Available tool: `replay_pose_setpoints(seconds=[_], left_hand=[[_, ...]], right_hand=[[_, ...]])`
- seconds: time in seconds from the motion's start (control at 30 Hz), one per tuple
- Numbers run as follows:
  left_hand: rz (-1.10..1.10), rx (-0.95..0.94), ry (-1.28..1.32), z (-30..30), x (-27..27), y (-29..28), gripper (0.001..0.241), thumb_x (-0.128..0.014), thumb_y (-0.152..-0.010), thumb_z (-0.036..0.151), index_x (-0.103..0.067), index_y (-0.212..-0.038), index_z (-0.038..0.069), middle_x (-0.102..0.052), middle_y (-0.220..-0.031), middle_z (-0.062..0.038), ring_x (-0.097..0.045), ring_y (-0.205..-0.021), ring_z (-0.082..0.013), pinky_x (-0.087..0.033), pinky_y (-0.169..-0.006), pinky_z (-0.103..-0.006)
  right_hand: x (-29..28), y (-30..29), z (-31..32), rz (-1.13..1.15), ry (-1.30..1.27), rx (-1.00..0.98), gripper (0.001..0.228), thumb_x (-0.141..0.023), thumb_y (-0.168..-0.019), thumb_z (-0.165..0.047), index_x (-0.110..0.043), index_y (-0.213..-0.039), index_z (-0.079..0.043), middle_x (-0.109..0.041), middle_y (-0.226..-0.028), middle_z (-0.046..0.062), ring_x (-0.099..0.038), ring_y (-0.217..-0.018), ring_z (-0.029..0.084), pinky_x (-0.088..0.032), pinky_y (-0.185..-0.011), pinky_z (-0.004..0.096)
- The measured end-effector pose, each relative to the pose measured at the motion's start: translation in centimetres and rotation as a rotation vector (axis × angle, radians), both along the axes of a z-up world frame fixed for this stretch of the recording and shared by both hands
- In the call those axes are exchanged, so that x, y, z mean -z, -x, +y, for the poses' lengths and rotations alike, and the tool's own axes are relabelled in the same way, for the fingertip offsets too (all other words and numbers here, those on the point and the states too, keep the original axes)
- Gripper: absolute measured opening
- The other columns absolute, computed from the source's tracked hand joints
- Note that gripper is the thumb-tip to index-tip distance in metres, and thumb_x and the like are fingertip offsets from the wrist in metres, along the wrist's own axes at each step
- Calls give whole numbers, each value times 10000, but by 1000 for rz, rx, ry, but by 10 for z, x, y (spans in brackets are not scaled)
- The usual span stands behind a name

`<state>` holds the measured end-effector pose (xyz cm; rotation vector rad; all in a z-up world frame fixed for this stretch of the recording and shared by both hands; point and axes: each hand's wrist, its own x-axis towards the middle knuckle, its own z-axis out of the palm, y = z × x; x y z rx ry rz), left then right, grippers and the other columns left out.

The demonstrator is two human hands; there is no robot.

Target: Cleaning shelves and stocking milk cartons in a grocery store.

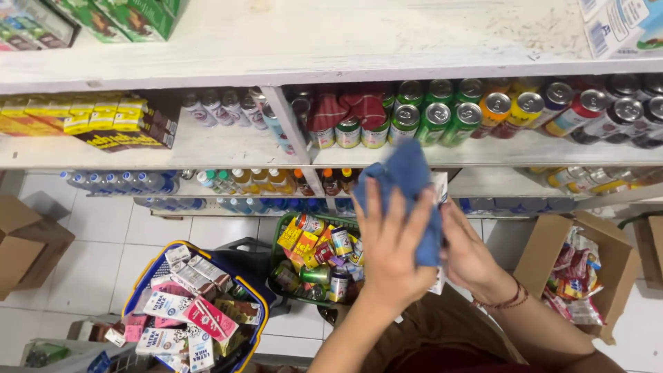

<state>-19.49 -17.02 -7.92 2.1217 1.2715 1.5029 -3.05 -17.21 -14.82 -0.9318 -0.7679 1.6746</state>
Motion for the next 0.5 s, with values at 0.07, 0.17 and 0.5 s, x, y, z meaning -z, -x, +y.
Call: replay_pose_setpoints(seconds=[0.07,0.17,0.5], left_hand=[[62,33,-22,-1,-2,1,691,-698,-828,195,-550,-1500,122,-455,-1586,-223,-317,-1564,-512,-218,-1265,-701],[164,124,-24,-6,-5,8,664,-709,-810,247,-623,-1461,149,-524,-1561,-157,-396,-1571,-422,-255,-1272,-701],[-165,438,50,-51,72,63,433,-631,-802,249,-754,-1175,68,-730,-1222,-149,-698,-1169,-303,-526,-1088,-500]], right_hand=[[-1,-3,0,-9,104,46,573,-383,-1072,-389,-361,-1585,-135,-585,-1362,-18,-546,-919,52,-413,-606,200],[-25,-1,4,890,-162,-216,426,-335,-1273,-181,-337,-1648,21,-559,-1463,240,-650,-943,224,-535,-730,300],[-54,6,42,407,117,-10,826,-314,-1036,-649,-487,-1504,9,-700,-1202,212,-684,-1040,361,-596,-861,511]])
